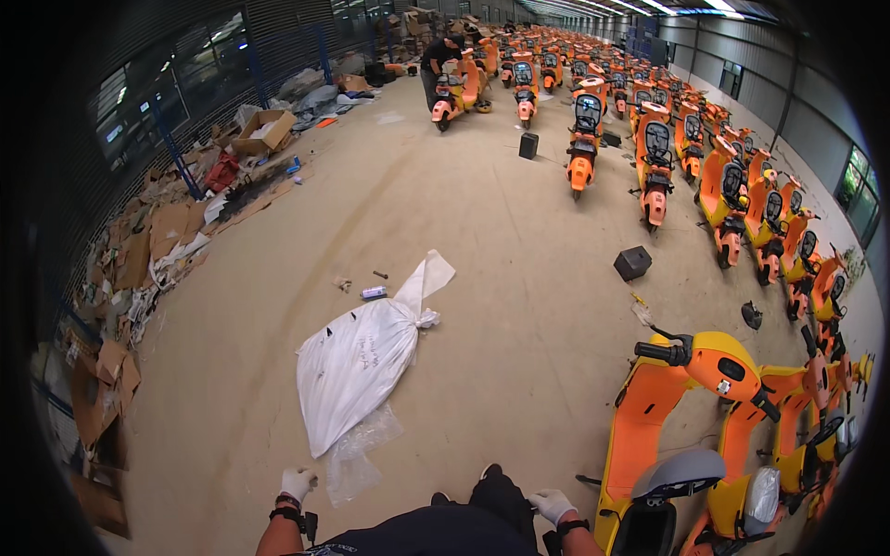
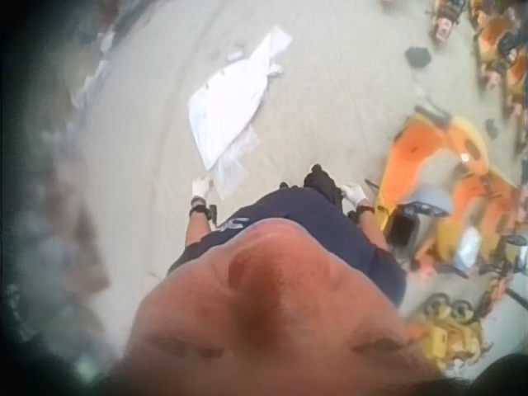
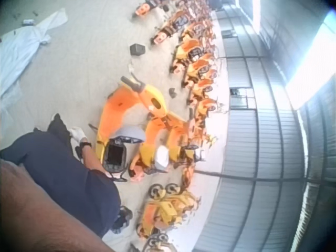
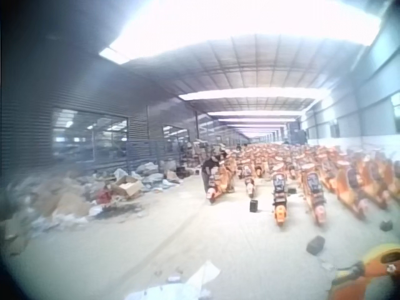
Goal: The person adjusts the latching mechanism on the underside of a scooter seat, repeatedly opening and closing the seat by hand to check the fit.
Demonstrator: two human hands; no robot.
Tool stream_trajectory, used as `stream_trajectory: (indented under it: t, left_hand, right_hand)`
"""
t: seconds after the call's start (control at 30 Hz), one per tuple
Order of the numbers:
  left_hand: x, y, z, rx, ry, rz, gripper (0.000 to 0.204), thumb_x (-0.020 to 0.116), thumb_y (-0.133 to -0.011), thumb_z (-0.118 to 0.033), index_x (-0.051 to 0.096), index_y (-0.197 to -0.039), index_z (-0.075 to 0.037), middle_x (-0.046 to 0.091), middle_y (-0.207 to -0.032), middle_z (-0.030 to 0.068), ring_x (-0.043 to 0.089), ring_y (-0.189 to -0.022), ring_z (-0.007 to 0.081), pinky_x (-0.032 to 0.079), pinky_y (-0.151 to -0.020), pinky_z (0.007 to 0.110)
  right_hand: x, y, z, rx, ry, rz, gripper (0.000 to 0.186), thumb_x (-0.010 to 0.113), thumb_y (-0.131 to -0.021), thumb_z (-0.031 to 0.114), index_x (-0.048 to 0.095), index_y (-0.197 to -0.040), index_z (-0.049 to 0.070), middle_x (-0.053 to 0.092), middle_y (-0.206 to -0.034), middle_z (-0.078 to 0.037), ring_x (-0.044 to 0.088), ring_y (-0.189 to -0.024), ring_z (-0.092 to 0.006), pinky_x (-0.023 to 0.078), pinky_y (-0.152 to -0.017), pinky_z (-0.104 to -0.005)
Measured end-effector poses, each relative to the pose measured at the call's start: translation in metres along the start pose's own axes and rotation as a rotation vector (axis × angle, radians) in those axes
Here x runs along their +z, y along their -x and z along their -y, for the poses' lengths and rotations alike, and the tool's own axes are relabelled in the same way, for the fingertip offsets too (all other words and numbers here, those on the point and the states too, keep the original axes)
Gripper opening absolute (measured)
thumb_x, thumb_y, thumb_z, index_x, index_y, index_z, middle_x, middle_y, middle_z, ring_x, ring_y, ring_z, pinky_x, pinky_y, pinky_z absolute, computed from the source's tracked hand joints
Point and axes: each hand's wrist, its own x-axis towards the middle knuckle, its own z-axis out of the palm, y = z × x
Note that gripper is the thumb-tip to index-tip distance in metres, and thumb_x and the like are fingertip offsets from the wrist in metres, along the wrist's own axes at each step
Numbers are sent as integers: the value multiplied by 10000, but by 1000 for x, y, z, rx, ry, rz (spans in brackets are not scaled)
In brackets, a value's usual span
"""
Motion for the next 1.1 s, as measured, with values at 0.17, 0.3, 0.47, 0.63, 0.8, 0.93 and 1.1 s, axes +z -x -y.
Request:
stream_trajectory:
  t: [0.17, 0.3, 0.47, 0.63, 0.8, 0.93, 1.1]
  left_hand:
    - [19, -43, -79, 160, -76, -15, 219, 613, -746, -172, 680, -805, 28, 652, -657, 89, 624, -567, 160, 484, -521, 279]
    - [54, -39, -51, -128, -23, 34, 228, 631, -762, -169, 666, -831, 46, 648, -681, 107, 631, -586, 181, 479, -512, 272]
    - [90, 30, -128, -408, -259, 54, 245, 619, -789, -175, 654, -881, 48, 663, -744, 126, 648, -658, 214, 506, -567, 320]
    - [132, -5, -225, -384, -329, 84, 246, 608, -810, -191, 650, -891, 38, 667, -767, 137, 655, -707, 231, 518, -602, 348]
    - [169, -54, -332, -343, -348, 168, 256, 592, -841, -213, 643, -890, 33, 667, -781, 143, 657, -728, 240, 524, -620, 362]
    - [194, -138, -347, -334, -263, 138, 244, 609, -838, -201, 637, -887, 37, 662, -764, 133, 646, -652, 224, 514, -554, 346]
    - [208, -285, -362, -312, -117, 189, 196, 608, -802, -159, 641, -861, 25, 650, -705, 106, 616, -564, 181, 492, -493, 313]
  right_hand:
    - [-10, -87, 60, -75, 98, 53, 340, 553, -819, 247, 647, -936, -58, 674, -829, -128, 644, -726, -197, 506, -698, -318]
    - [-42, -189, 73, -86, 138, 19, 324, 547, -811, 242, 652, -920, -45, 671, -820, -127, 639, -709, -191, 505, -687, -314]
    - [-93, -247, 190, -86, 204, 66, 329, 548, -807, 297, 659, -874, -5, 654, -745, -110, 631, -662, -210, 497, -647, -345]
    - [-164, -333, 279, -178, 211, 6, 320, 550, -808, 296, 649, -879, -1, 650, -736, -99, 621, -654, -187, 491, -629, -336]
    - [-202, -361, 350, -218, 153, -33, 337, 551, -801, 281, 644, -913, -23, 648, -738, -102, 606, -621, -178, 489, -618, -318]
    - [-235, -385, 342, -133, 117, -74, 334, 553, -793, 263, 641, -895, -42, 657, -758, -120, 634, -651, -192, 502, -637, -325]
    - [-269, -378, 293, 168, -2, -69, 265, 576, -791, 204, 641, -831, -50, 660, -726, -135, 641, -630, -204, 505, -587, -315]
